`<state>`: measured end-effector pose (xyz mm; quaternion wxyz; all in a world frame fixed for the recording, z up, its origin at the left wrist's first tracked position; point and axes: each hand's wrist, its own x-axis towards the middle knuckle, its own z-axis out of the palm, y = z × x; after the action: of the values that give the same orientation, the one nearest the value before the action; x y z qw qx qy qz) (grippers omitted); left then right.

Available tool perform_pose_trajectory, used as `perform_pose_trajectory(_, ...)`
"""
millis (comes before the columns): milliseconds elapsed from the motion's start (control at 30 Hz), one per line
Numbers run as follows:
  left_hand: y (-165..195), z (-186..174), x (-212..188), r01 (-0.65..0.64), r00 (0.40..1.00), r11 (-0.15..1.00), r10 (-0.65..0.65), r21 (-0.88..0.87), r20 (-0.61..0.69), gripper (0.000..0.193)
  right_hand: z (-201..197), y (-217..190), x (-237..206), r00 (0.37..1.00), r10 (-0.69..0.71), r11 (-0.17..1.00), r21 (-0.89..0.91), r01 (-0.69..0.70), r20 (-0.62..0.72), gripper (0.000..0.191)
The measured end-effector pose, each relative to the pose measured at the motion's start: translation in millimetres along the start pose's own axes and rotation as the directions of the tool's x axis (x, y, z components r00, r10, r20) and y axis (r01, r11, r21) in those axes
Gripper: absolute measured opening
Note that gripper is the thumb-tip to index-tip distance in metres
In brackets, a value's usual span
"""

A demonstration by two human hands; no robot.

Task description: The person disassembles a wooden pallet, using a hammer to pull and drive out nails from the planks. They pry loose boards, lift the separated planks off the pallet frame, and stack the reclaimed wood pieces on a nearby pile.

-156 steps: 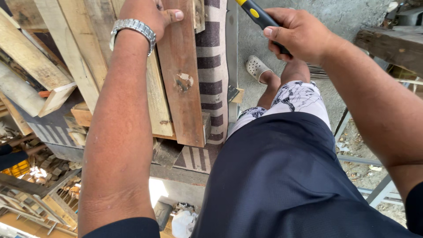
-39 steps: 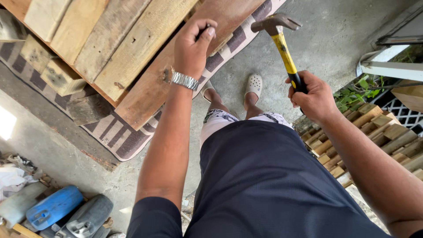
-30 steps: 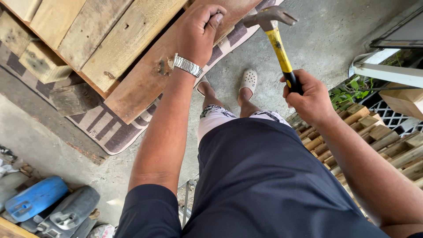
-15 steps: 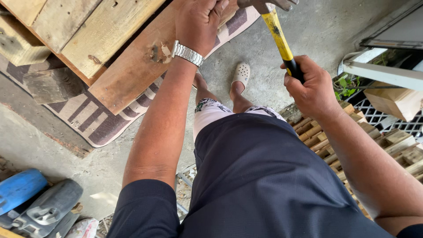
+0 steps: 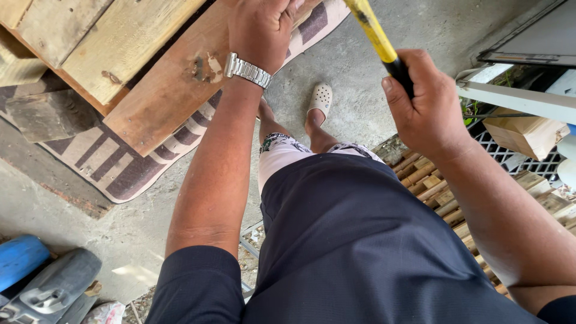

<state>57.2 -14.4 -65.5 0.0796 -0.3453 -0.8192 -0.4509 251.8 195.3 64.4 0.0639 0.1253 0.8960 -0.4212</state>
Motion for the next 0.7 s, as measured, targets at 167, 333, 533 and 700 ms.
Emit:
perform_pose_trajectory(167, -1, 2, -2, -0.024, 0.998, 0.997, 0.028, 0.07, -0.056, 0.009, -5, -7, 4, 0.995, -0.1, 0.995, -0.007, 0.1, 0.006, 0.022)
perform_pose_trajectory(333, -4, 4, -3, 0.031, 1.0, 0.999, -0.031, -0.024, 0.0, 0.016, -9, -8, 1, 0.991, -0.133, 0.99, -0.041, 0.133, -0.011, 0.019)
perform_pose_trajectory(533, -7, 4, -3, -0.03, 0.999, 0.999, 0.03, 0.022, -0.029, 0.018, -2, -9, 4, 0.995, -0.098, 0.991, -0.097, 0.096, -0.011, 0.02)
perform_pose_trajectory(700, -8, 5, -6, -0.084, 0.994, 0.988, 0.093, 0.133, -0.065, 0.008, 1, -14, 9, 0.992, -0.128, 0.972, -0.198, 0.127, 0.005, 0.021)
